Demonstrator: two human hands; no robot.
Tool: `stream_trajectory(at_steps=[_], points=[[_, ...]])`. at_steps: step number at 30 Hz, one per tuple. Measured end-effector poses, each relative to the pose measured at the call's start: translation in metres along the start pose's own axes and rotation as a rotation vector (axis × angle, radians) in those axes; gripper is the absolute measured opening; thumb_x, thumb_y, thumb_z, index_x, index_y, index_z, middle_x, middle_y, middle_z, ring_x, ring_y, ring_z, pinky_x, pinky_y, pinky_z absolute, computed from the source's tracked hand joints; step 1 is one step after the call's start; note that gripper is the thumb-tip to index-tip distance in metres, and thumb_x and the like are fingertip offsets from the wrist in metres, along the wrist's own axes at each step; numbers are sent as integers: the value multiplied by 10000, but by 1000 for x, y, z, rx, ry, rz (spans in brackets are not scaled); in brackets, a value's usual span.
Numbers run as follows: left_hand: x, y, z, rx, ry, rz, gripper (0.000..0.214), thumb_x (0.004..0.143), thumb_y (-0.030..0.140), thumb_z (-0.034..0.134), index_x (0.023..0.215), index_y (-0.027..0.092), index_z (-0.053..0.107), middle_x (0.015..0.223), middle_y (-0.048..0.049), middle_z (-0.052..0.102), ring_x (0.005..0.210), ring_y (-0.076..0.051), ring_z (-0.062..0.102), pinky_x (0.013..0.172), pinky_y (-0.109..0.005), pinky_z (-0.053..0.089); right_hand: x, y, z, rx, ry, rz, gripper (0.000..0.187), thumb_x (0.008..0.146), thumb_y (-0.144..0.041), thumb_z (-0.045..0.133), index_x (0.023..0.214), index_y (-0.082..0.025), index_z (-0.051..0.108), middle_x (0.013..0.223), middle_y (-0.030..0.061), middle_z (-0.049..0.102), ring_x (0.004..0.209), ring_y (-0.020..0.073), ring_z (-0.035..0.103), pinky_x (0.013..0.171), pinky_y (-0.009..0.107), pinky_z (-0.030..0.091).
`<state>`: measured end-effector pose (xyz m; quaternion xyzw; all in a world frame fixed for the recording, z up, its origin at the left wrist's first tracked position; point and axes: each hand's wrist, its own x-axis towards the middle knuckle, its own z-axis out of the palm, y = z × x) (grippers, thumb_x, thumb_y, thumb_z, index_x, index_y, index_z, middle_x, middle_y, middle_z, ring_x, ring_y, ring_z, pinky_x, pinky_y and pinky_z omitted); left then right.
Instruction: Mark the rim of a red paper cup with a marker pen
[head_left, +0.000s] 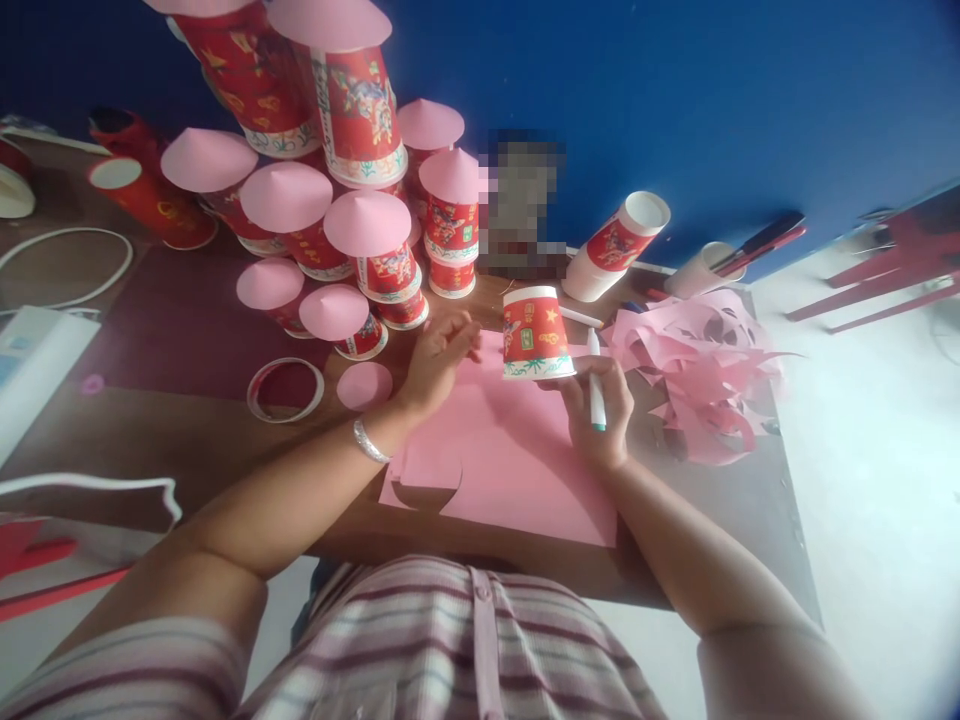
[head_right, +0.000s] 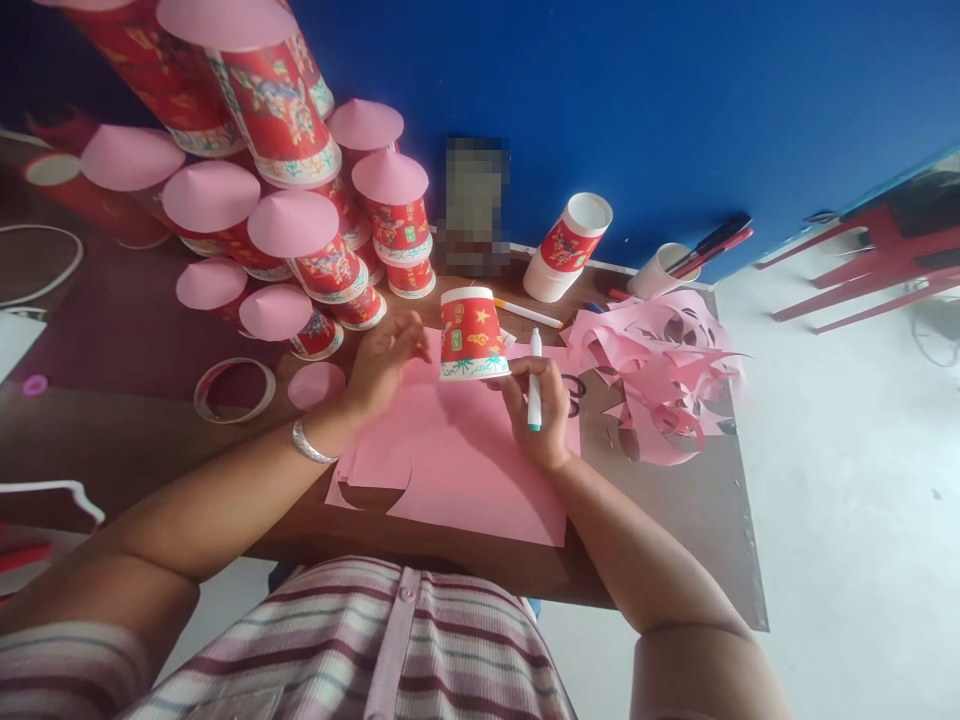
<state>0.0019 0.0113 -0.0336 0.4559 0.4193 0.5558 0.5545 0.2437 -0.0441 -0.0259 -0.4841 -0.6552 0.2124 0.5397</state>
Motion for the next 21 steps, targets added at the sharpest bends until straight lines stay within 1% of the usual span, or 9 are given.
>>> stream_trajectory(at_steps=[2, 4, 7, 9, 11, 13, 15, 19, 21], points=[[0, -2, 2, -115, -56, -67, 619, 856, 749, 1021, 1171, 261, 805, 1265, -58, 812, 1080, -214, 778, 906, -339, 637, -1, 0, 3, 49, -22, 40, 252, 1171, -458, 790, 1087, -280, 633, 791, -47, 808, 646, 191, 817, 701, 363, 748], [-2, -4, 4, -176, -132, -130, 744, 888, 856, 934, 1326, 269, 802, 1452, -110, 808, 1274, -283, 799, 1026, -401, 661, -2, 1, 5, 39, -25, 38, 269, 1173, -469, 797, 1073, -280, 635, 793, -39, 819, 660, 198, 829, 690, 355, 735], [-5, -5, 5, -225, -240, -172, 817, 940, 931, 820, 1415, 266, 809, 1469, -145, 826, 1466, -367, 759, 1177, -497, 647, -3, 5, 6, -35, -41, -12, 269, 1162, -470, 815, 1057, -273, 664, 784, -38, 802, 639, 185, 796, 638, 329, 688], [-7, -4, 4, -248, -307, -143, 783, 972, 876, 831, 1493, 294, 793, 1499, -138, 821, 1547, -386, 722, 1265, -539, 619, -2, 8, 5, -71, -75, -62, 203, 1162, -409, 805, 1079, -270, 684, 852, -25, 824, 667, 176, 798, 656, 323, 685], [-9, 0, 3, -224, -380, -95, 726, 983, 757, 904, 1564, 348, 760, 1578, -113, 790, 1616, -389, 681, 1343, -565, 579, -1, 9, 3, -88, -83, -125, 127, 1156, -337, 780, 1094, -270, 692, 919, -17, 838, 702, 166, 803, 675, 313, 681], [-10, 4, 3, -184, -432, -64, 839, 886, 668, 1030, 1616, 395, 721, 1621, -103, 767, 1636, -421, 666, 1345, -605, 588, -1, 10, 2, -106, -72, -170, 79, 1138, -289, 760, 1094, -272, 697, 929, -24, 825, 704, 158, 785, 669, 302, 668], [-11, 9, 4, -157, -481, -77, 1003, 825, 578, 1098, 1705, 402, 651, 1661, -126, 744, 1683, -452, 626, 1358, -626, 582, 0, 11, 2, -132, -69, -171, 59, 1116, -271, 747, 1084, -273, 698, 906, -32, 800, 694, 155, 749, 666, 304, 661], [-11, 12, 7, -191, -530, -86, 1137, 870, 584, 1072, 1833, 392, 499, 1756, -165, 696, 1710, -477, 605, 1370, -621, 568, -2, 12, 2, -195, -100, -98, 58, 1069, -290, 732, 1033, -275, 689, 850, -37, 749, 692, 160, 685, 672, 319, 645], [-10, 11, 7, -196, -534, -74, 1158, 876, 568, 1073, 1846, 370, 474, 1763, -185, 694, 1684, -485, 631, 1347, -628, 583, -2, 12, 3, -198, -113, -70, 71, 1070, -313, 713, 1013, -276, 690, 824, -36, 726, 691, 164, 677, 677, 327, 640]])
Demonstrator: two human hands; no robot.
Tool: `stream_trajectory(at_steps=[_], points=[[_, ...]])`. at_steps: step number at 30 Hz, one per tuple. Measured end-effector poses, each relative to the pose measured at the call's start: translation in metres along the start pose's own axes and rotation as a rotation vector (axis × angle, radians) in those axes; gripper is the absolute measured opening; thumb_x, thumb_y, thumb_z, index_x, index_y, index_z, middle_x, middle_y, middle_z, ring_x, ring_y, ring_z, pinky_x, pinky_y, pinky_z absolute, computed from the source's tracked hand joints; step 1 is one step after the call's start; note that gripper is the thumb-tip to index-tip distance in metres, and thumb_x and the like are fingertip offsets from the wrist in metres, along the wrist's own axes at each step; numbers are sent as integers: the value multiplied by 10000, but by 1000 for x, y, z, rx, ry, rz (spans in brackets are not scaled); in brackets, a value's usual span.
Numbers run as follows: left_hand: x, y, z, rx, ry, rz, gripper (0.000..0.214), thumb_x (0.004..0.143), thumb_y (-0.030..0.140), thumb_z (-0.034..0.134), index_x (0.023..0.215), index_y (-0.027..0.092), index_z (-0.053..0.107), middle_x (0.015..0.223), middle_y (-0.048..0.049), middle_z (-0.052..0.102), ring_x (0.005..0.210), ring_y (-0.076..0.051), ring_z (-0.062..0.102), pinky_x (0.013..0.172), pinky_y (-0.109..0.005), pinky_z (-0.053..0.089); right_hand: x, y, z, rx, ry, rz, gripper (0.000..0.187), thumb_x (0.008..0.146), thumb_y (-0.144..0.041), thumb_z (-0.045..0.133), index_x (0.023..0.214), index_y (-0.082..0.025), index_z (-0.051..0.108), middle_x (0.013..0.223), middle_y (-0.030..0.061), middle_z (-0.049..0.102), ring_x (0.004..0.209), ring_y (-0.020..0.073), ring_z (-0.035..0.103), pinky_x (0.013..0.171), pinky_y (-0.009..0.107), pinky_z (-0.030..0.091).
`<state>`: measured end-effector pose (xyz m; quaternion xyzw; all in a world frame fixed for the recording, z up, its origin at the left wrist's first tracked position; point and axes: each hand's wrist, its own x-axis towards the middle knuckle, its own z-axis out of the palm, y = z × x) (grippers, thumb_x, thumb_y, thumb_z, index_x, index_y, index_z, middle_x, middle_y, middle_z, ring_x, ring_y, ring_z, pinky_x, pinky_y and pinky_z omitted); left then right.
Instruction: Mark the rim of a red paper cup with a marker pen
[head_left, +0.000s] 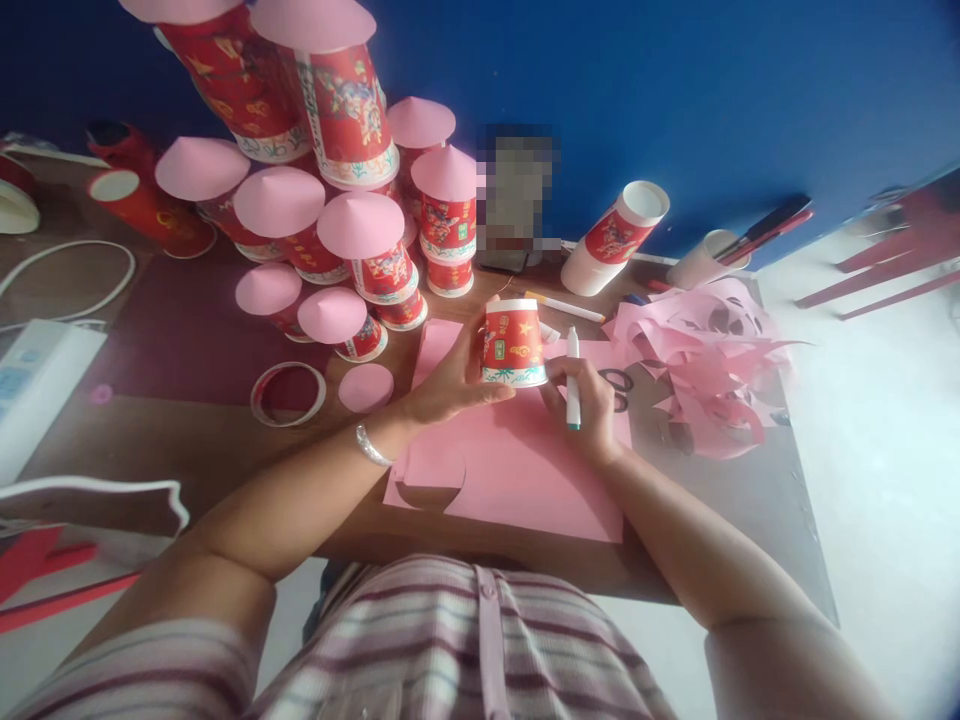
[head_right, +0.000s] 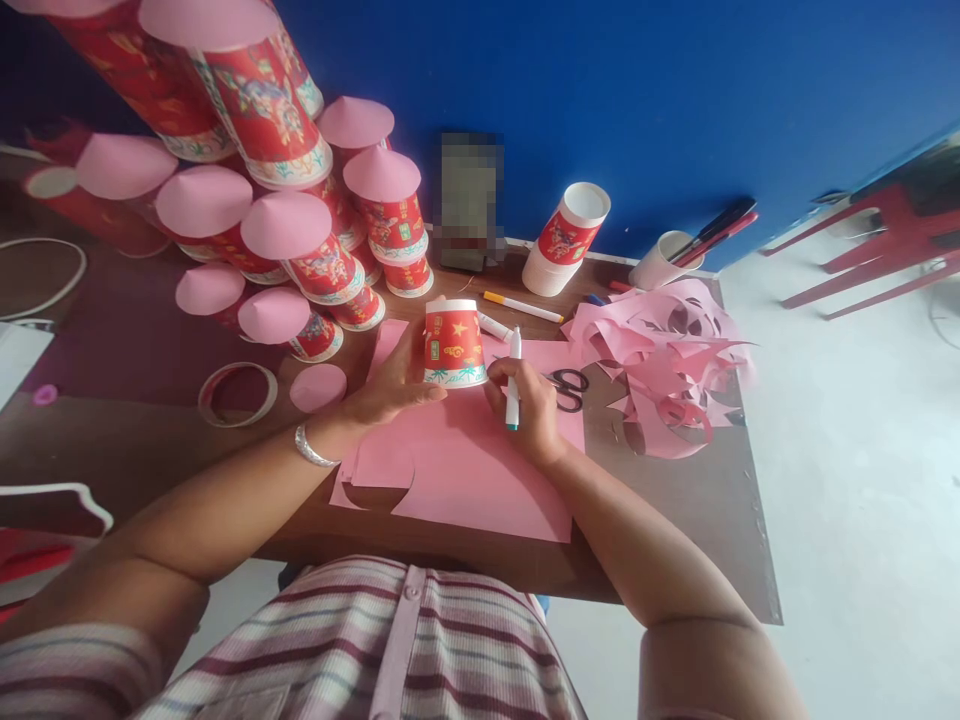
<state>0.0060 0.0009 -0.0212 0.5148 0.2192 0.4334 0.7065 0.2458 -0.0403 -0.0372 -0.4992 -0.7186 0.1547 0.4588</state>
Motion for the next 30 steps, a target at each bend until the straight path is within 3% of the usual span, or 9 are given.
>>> stream_trajectory(at_steps=[8, 15, 19, 23, 27, 30], points=[[-3, -10, -11, 90, 127, 68, 874, 885, 477, 1066, 1646, 403, 644, 1601, -81, 764, 1489, -391, 766, 1267, -598, 661, 0, -5, 0, 125, -8, 29, 199, 1250, -421, 608, 1207, -288, 750, 878, -26, 797, 750, 176, 793, 751, 353, 695], [-3, -15, -15, 138, 146, 12, 1013, 837, 449, 1114, 1679, 386, 554, 1562, -115, 741, 1345, -330, 804, 1096, -490, 722, 2, -9, -8, 86, 116, -240, 372, 1266, -523, 642, 1514, -309, 818, 909, 22, 772, 753, 223, 742, 720, 402, 681], [-2, -11, -12, 183, 137, -8, 1064, 842, 543, 1097, 1695, 326, 500, 1417, -117, 783, 1265, -306, 806, 1063, -455, 702, -1, -15, -12, 75, 95, -287, 385, 1264, -504, 642, 1540, -302, 820, 952, 39, 769, 752, 217, 737, 720, 401, 697], [-2, -10, -9, 209, 194, -24, 1091, 817, 612, 1092, 1702, 339, 515, 1479, -113, 761, 1364, -344, 771, 1124, -492, 695, -4, -16, -13, 21, 65, -287, 423, 1274, -537, 591, 1516, -284, 827, 1008, 61, 781, 733, 211, 744, 695, 407, 700], [-1, -11, -11, 207, 178, -12, 1009, 827, 562, 1093, 1659, 374, 554, 1504, -91, 751, 1394, -368, 767, 1156, -545, 699, -3, -16, -16, 26, 65, -302, 372, 1264, -464, 620, 1537, -320, 827, 1034, 57, 805, 725, 209, 754, 725, 416, 698], [-1, -11, -12, 217, 172, -8, 954, 831, 510, 1097, 1609, 343, 570, 1488, -100, 755, 1343, -346, 786, 1116, -504, 706, -3, -19, -17, 13, 41, -304, 328, 1240, -383, 659, 1522, -326, 816, 1026, 57, 845, 769, 232, 776, 744, 419, 695]])
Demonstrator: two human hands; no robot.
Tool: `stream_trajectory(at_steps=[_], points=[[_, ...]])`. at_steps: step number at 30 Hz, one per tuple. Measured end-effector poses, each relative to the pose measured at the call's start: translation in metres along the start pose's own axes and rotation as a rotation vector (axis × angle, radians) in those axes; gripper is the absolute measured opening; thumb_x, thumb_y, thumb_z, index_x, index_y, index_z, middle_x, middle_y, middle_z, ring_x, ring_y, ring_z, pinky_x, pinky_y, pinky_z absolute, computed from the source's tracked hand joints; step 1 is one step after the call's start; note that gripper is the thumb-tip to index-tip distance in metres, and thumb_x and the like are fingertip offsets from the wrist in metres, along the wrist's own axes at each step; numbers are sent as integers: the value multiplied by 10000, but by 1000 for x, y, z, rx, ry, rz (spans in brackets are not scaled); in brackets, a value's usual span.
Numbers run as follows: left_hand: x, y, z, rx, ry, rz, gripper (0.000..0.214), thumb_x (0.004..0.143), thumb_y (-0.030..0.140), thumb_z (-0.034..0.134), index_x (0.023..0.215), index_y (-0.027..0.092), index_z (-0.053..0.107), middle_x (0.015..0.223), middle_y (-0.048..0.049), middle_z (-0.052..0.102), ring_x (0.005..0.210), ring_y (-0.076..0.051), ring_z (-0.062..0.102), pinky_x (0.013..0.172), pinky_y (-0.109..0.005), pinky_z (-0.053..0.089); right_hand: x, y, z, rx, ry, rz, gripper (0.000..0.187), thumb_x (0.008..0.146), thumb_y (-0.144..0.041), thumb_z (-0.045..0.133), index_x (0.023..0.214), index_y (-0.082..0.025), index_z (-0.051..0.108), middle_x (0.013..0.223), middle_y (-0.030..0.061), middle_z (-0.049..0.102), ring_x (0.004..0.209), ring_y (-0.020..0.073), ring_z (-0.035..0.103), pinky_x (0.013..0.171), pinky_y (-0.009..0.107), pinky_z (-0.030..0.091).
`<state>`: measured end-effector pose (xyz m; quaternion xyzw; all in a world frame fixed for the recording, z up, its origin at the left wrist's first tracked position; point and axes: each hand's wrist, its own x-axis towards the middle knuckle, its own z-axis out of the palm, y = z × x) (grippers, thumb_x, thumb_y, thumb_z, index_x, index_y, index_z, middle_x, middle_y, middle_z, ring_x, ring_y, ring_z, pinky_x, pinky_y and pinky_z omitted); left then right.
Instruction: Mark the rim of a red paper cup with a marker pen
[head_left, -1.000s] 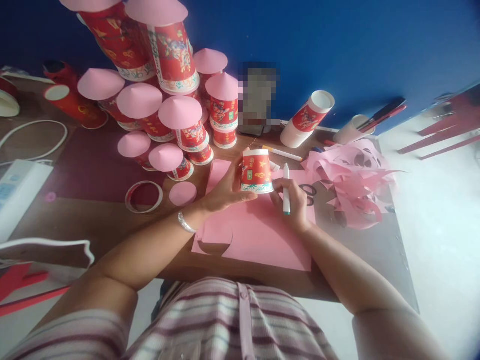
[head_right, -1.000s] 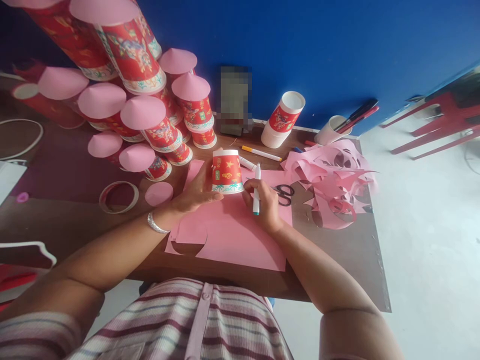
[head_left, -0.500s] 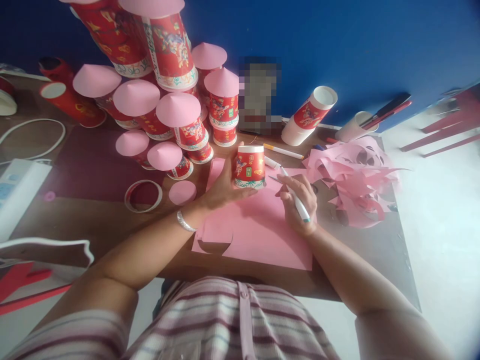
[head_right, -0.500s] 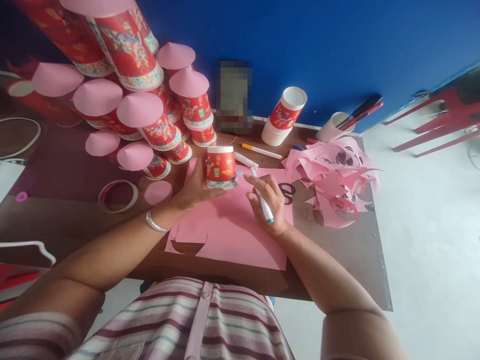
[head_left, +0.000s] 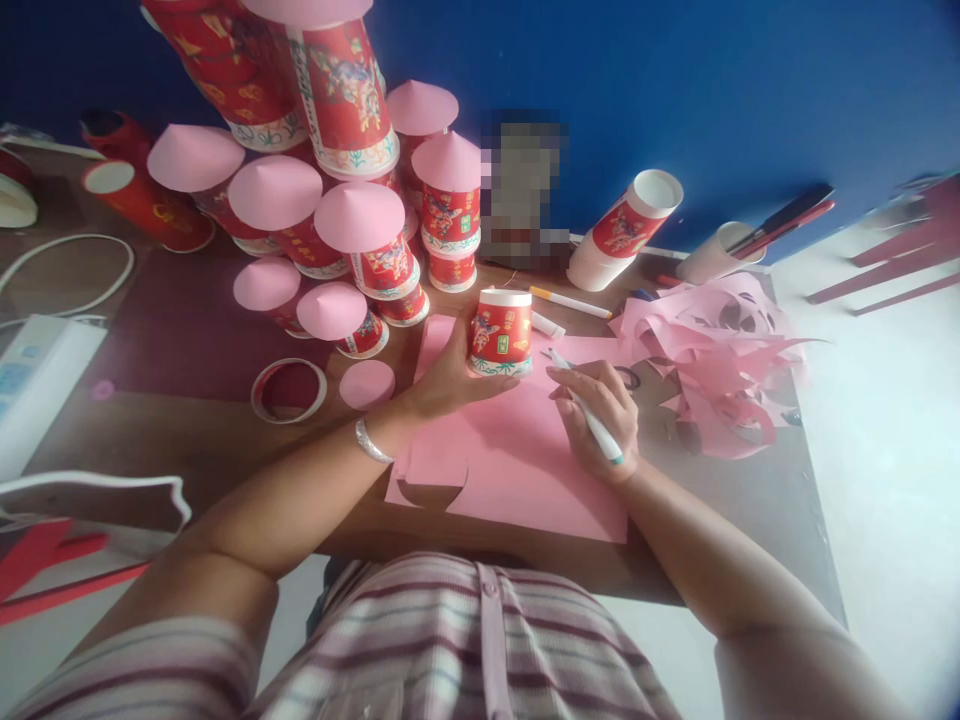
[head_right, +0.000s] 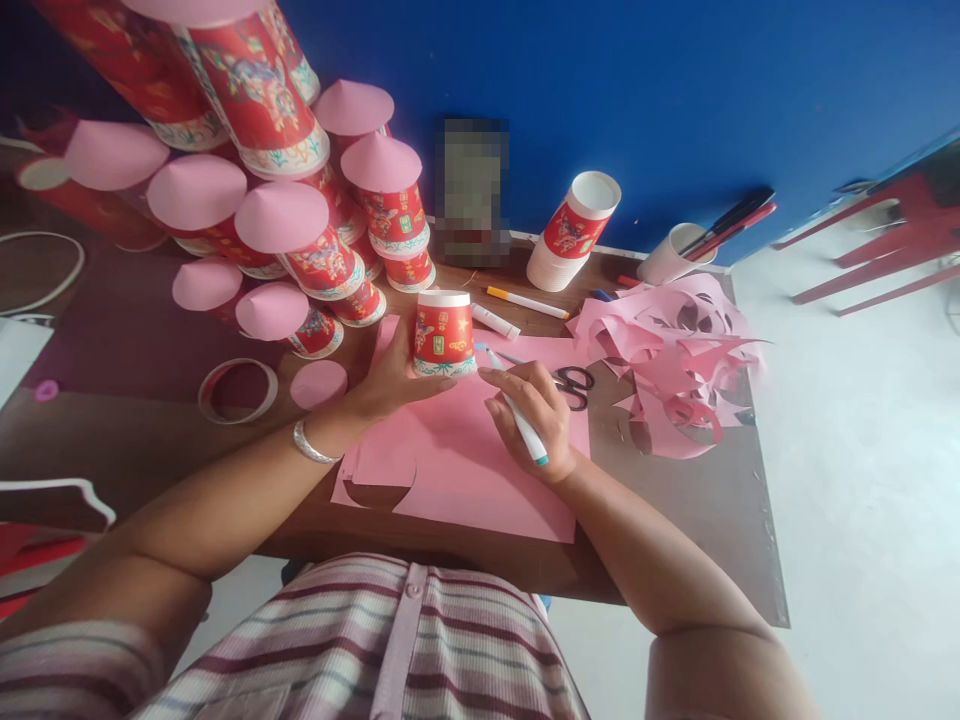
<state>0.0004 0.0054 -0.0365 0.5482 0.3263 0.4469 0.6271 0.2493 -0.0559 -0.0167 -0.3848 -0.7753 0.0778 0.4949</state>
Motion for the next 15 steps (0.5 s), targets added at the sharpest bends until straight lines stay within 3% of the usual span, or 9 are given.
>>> stream_trajectory(at_steps=[3, 7, 15], points=[[0, 2, 1, -4, 9, -9, 936, 815, 499, 1110, 1559, 311, 573, 1480, -115, 750, 1311, -326, 790, 1072, -451, 704, 0, -4, 0, -18, -3, 17, 237, 1233, -365, 667, 1411, -293, 806, 972, 51, 855, 801, 253, 803, 736, 409, 688], [0, 6, 5, -8, 18, -41, 948, 825, 531, 1098, 1557, 294, 545, 1438, -117, 751, 1283, -323, 803, 1058, -462, 691, -2, -7, 2, -3, 8, 78, 90, 1205, -336, 722, 1281, -292, 739, 984, 19, 848, 747, 213, 807, 713, 358, 682], [0, 13, 8, 1, -22, -41, 869, 879, 531, 1065, 1535, 275, 554, 1373, -127, 808, 1263, -312, 803, 1052, -455, 685, -4, -11, 3, -21, -2, -7, 116, 1144, -260, 753, 1253, -293, 727, 980, 28, 884, 789, 247, 866, 701, 377, 707]])
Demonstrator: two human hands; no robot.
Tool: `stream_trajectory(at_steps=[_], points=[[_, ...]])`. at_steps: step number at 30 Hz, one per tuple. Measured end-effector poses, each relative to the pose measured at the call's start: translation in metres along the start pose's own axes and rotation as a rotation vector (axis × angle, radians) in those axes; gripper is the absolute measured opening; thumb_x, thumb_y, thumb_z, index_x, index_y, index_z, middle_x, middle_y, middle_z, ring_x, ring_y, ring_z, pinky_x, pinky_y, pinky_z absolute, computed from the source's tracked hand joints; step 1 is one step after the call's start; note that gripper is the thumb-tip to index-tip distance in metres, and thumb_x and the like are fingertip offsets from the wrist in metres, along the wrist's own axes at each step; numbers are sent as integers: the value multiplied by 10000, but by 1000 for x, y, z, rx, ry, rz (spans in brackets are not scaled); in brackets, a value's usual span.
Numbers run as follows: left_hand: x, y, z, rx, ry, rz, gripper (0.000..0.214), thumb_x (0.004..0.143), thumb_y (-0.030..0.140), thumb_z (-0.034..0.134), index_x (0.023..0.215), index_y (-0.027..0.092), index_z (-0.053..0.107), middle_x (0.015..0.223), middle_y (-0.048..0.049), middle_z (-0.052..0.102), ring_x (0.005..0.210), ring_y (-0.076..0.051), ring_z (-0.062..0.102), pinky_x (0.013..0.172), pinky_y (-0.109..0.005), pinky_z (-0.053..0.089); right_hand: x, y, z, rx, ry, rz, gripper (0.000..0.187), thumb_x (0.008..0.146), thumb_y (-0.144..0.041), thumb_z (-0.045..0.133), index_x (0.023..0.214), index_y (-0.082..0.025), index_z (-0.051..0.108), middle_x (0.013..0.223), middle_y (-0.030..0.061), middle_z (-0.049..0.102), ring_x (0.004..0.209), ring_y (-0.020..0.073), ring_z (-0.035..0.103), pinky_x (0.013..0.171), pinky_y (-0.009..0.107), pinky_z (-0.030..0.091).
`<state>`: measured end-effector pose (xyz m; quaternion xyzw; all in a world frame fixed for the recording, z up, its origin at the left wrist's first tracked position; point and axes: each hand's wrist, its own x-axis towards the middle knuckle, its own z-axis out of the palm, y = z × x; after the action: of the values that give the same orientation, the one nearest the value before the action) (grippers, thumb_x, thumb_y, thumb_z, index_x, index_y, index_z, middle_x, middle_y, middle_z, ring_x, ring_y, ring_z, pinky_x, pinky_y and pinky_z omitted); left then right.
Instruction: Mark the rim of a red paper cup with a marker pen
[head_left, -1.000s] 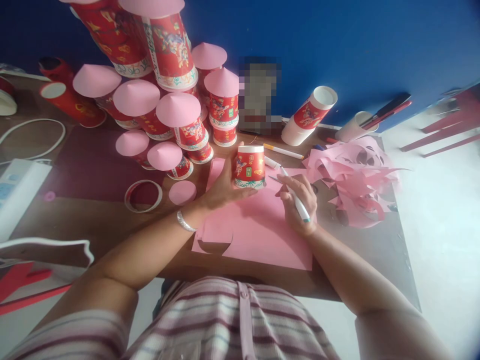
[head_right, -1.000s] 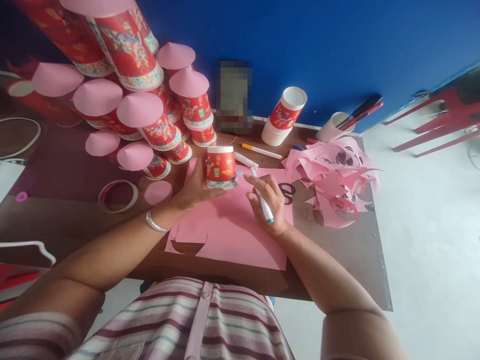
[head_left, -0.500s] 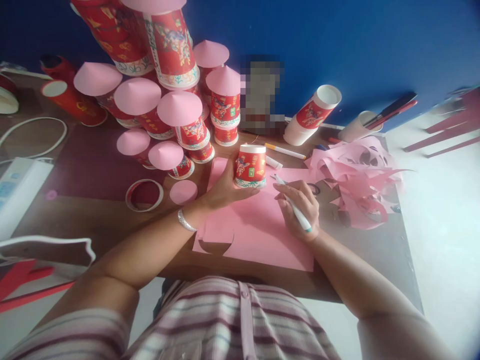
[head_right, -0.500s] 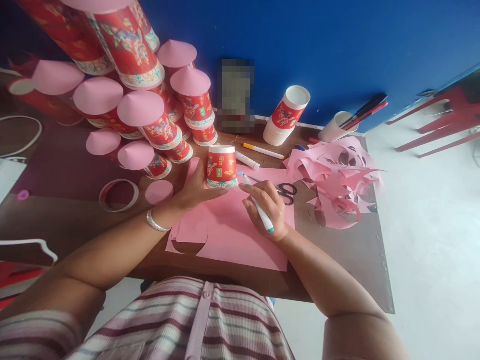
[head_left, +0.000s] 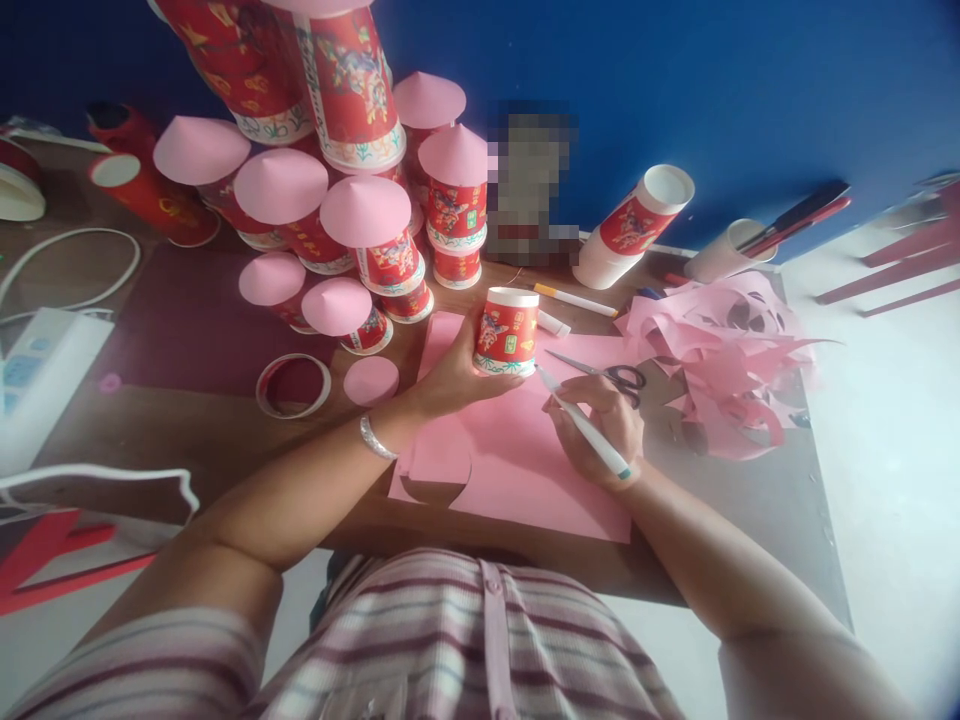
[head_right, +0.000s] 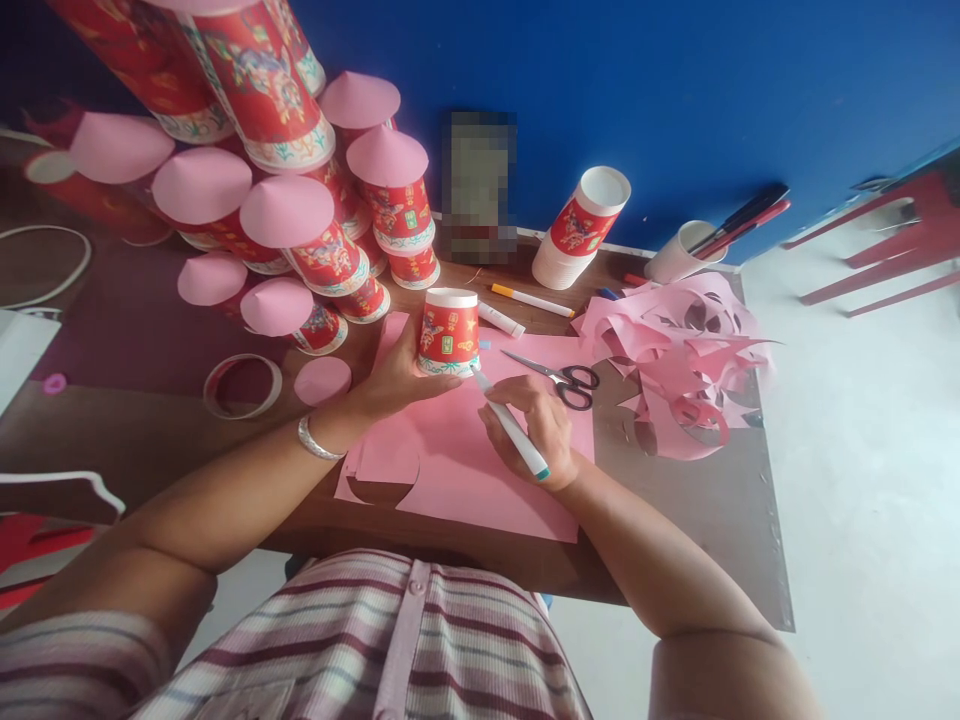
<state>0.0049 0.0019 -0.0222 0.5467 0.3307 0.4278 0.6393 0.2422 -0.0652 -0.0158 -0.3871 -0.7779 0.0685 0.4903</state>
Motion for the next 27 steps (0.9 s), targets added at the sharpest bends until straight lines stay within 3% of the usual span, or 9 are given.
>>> stream_trajectory(at_steps=[6, 13, 17, 20, 21, 24, 27], points=[[1, -10, -8, -108, 30, -43, 878, 807, 528, 1103, 1520, 283, 653, 1392, -95, 795, 1293, -317, 783, 1091, -456, 671, 1, 0, -1, 32, -23, -52, 189, 1144, -241, 753, 1319, -294, 706, 945, 21, 873, 792, 253, 876, 701, 380, 717], [2, -7, -10, -334, -66, -63, 555, 854, 417, 1067, 1326, 275, 814, 1243, -59, 835, 1224, -273, 793, 1144, -443, 669, 1, 0, -7, 27, -79, -87, 293, 1128, -184, 725, 1401, -285, 756, 1003, 55, 873, 871, 280, 894, 760, 416, 756], [1, -3, -10, -261, -67, -71, 559, 907, 440, 1045, 1388, 273, 815, 1351, -91, 847, 1329, -319, 795, 1218, -503, 659, 0, -6, 0, 58, -12, 20, 243, 1092, -134, 795, 1279, -290, 800, 1015, 45, 895, 866, 243, 893, 763, 365, 751], [1, -4, -11, -224, -97, -54, 612, 922, 455, 1039, 1442, 258, 786, 1446, -124, 839, 1389, -340, 787, 1217, -496, 649, 1, -13, 1, 24, 110, 48, 103, 1103, -221, 838, 1184, -279, 810, 897, 21, 889, 761, 232, 876, 670, 340, 731], [0, -5, -12, -212, -96, -57, 632, 926, 455, 1038, 1462, 255, 772, 1467, -128, 835, 1406, -343, 783, 1220, -494, 645, 3, -15, 0, -12, 88, 108, 27, 1111, -259, 835, 1128, -276, 822, 889, 29, 891, 758, 238, 883, 666, 344, 737], [-1, -8, -13, -213, -85, -74, 670, 932, 451, 1036, 1498, 259, 734, 1507, -129, 825, 1434, -349, 780, 1234, -504, 633, 11, -20, -9, -88, -42, 207, 71, 1096, -249, 825, 1039, -275, 858, 916, 43, 908, 750, 240, 896, 655, 335, 746], [-3, -12, -14, -246, -81, -67, 682, 929, 446, 1039, 1505, 285, 711, 1525, -121, 814, 1452, -348, 774, 1227, -507, 637, 22, -18, -15, -39, -64, 165, 86, 1090, -233, 826, 1026, -281, 859, 900, 40, 903, 731, 230, 884, 668, 330, 753]])
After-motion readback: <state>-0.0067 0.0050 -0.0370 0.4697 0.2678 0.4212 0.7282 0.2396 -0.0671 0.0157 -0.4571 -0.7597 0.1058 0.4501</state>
